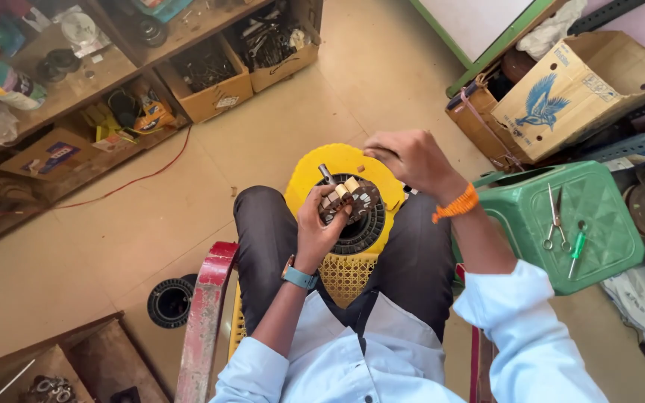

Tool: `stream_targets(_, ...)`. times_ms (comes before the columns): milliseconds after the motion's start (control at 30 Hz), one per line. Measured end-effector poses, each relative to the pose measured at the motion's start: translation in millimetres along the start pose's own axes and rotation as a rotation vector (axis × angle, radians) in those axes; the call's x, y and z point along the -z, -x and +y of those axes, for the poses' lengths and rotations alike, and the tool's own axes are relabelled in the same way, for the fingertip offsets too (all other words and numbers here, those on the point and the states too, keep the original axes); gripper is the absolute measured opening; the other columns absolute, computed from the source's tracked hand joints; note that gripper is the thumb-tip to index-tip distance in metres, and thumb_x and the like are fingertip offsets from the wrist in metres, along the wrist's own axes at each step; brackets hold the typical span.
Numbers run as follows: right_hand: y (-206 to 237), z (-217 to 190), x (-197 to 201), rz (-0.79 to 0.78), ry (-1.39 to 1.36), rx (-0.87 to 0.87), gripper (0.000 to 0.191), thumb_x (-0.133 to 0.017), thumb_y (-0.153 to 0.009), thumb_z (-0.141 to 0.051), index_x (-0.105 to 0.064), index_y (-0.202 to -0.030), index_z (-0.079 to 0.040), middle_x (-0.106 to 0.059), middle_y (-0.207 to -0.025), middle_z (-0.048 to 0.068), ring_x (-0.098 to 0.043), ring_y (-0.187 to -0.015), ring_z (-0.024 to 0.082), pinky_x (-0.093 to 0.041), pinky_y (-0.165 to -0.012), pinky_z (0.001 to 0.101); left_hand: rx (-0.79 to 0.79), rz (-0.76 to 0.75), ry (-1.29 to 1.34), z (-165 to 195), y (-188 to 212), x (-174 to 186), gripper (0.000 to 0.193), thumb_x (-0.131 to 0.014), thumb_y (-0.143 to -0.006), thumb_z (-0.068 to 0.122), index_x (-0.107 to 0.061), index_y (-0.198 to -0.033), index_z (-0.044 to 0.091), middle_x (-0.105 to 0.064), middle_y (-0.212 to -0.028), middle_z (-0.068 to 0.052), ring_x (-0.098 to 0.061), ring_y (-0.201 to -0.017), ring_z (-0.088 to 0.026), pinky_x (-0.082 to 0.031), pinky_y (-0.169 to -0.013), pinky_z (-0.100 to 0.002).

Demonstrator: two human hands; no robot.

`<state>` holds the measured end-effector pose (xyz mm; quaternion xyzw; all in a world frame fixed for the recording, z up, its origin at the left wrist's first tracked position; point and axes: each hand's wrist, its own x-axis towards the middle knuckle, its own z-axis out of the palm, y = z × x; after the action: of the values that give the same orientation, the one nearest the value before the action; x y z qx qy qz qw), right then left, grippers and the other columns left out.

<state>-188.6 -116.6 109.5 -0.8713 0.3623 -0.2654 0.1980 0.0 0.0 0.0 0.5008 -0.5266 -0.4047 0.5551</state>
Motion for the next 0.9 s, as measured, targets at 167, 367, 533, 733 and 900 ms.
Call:
stream_targets(167,-42.1,16.2,-35.4,-0.185,-0.002,0.048,0.012,-0.071,-0.095,-0.017,-0.073,-0.099,-0.006,-0.075,-0.089,0.012,-0.073,-0.079,0.03,-0.056,-0.07,0.038,0.05,0.041,-0.049,-2.9,-3.1,6.1,0.031,-0.079,-0.084,0.011,-0.064,-0.109,0.001,-0.07,-0.096,-0.011,-0.072,-0.088,-0.018,-0.056,-0.078,-0.031)
stream_targets(367,-70.8,22.0,-65.1,-0.369,-0.01,0.081,0.013,-0.071,-0.094,-0.021,-0.072,-0.096,-0.009,-0.075,-0.086,0.012,-0.073,-0.078,0.032,-0.056,-0.068,0.0419,-0.015,-0.069,0.149,-9.1,-12.1,14.1,0.059,-0.076,-0.091,0.009,-0.043,-0.14,0.007,-0.068,-0.129,-0.013,-0.07,-0.117,-0.023,-0.055,-0.101,-0.036)
stream_targets(533,-93.8,10.1,-82.2,-0.527,0.056,0.124,0.014,-0.07,-0.092,-0.025,-0.073,-0.095,-0.012,-0.074,-0.079,0.012,-0.071,-0.075,0.035,-0.054,-0.067,0.0463,0.179,-0.218,0.738,-28.1,-17.5,31.2,0.102,-0.072,-0.089,0.007,-0.001,-0.161,0.022,-0.057,-0.141,-0.014,-0.061,-0.125,-0.023,-0.048,-0.111,-0.039)
stream_targets(733,-84.8,-16.3,-63.1,-0.379,0.103,0.272,0.015,-0.071,-0.092,-0.023,-0.071,-0.094,-0.008,-0.071,-0.081,0.014,-0.068,-0.072,0.036,-0.052,-0.063,0.0458,0.233,-0.137,0.887,-53.6,-23.1,27.6,0.071,-0.061,-0.1,0.007,-0.023,-0.161,0.014,-0.064,-0.113,-0.011,-0.062,-0.105,-0.016,-0.052,-0.096,-0.033)
stream_targets(900,-20.9,-57.6,-38.3,-0.071,0.035,-0.004,0.011,-0.077,-0.091,-0.015,-0.073,-0.095,-0.005,-0.071,-0.082,0.011,-0.067,-0.067,0.024,-0.051,-0.061,0.0345,0.191,-0.165,0.71,-55.8,-12.8,38.0,0.034,-0.057,-0.106,0.008,-0.054,-0.14,0.004,-0.064,-0.116,-0.006,-0.059,-0.104,-0.012,-0.049,-0.094,-0.029)
